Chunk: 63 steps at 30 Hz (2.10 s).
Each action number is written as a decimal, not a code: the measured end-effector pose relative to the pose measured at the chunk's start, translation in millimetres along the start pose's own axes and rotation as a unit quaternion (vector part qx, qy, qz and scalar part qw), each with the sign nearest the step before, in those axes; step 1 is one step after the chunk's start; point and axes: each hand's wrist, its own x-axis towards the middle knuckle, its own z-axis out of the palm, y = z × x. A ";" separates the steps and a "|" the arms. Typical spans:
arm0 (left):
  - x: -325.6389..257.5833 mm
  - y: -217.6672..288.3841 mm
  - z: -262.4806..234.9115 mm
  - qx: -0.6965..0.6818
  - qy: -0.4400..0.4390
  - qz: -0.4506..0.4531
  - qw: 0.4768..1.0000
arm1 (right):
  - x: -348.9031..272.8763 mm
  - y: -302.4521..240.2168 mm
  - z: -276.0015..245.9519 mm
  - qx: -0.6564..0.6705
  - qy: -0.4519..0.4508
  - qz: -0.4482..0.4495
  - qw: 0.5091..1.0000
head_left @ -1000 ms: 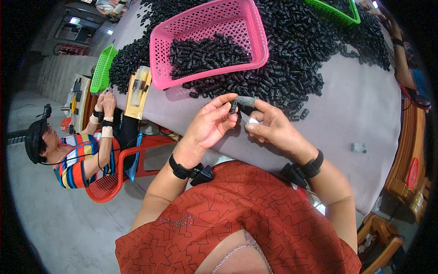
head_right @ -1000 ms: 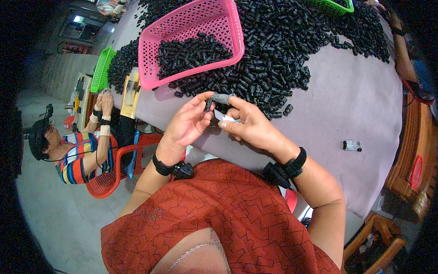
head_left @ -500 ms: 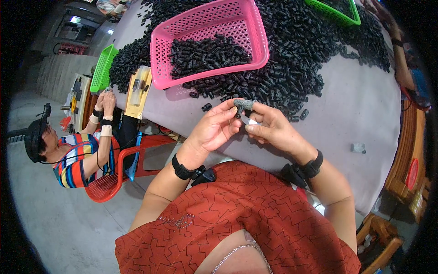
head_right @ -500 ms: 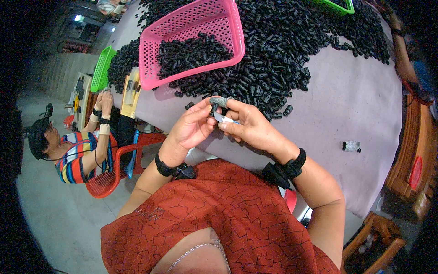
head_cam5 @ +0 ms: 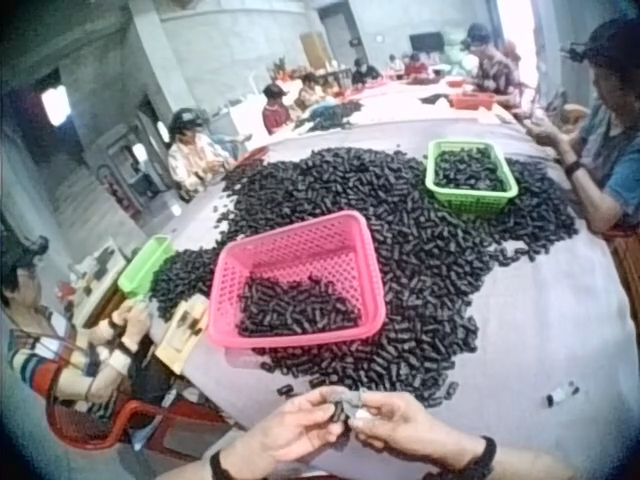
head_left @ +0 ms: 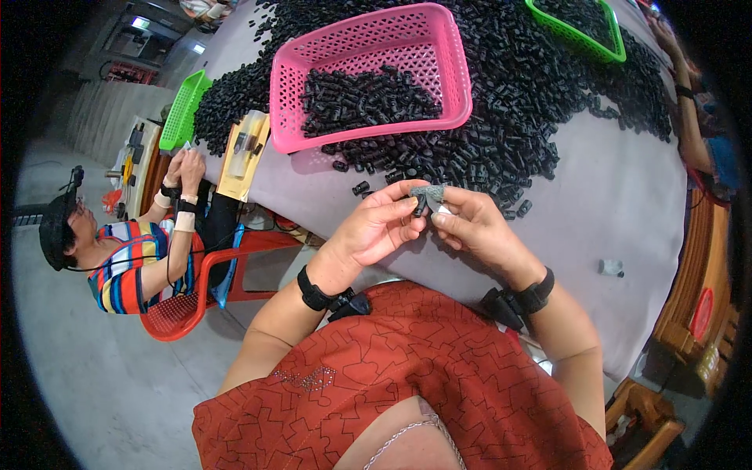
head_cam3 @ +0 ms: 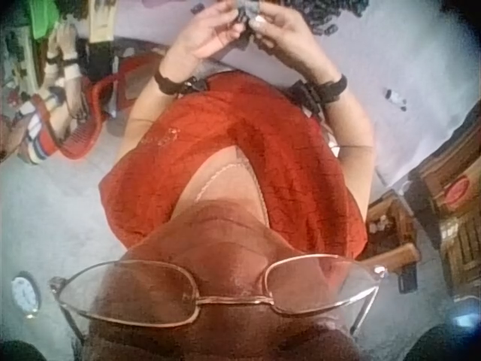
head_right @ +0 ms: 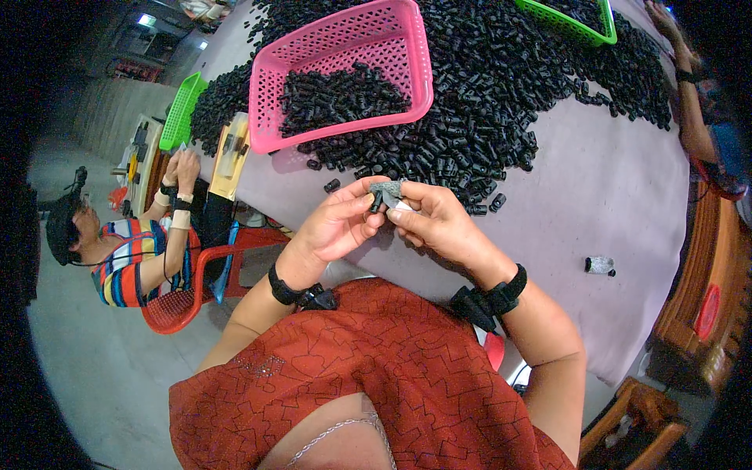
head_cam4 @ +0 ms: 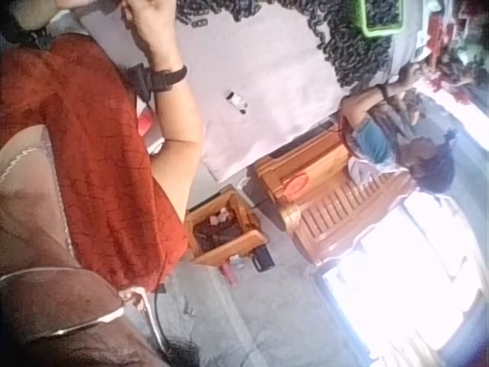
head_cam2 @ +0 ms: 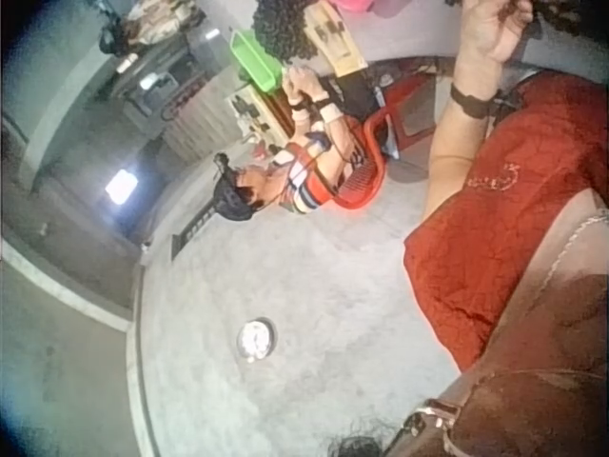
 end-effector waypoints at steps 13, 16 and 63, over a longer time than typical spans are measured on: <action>1.3 0.6 -1.8 0.032 0.019 0.018 0.999 | 0.0 -2.3 7.9 -0.004 -0.009 -0.013 1.000; 1.0 1.0 -2.1 0.033 0.013 0.018 0.999 | -0.3 -5.5 8.4 -0.001 -0.013 -0.010 1.000; -4.1 9.4 -7.2 0.065 0.057 0.058 0.995 | 1.2 -2.8 7.6 0.007 0.076 -0.032 0.997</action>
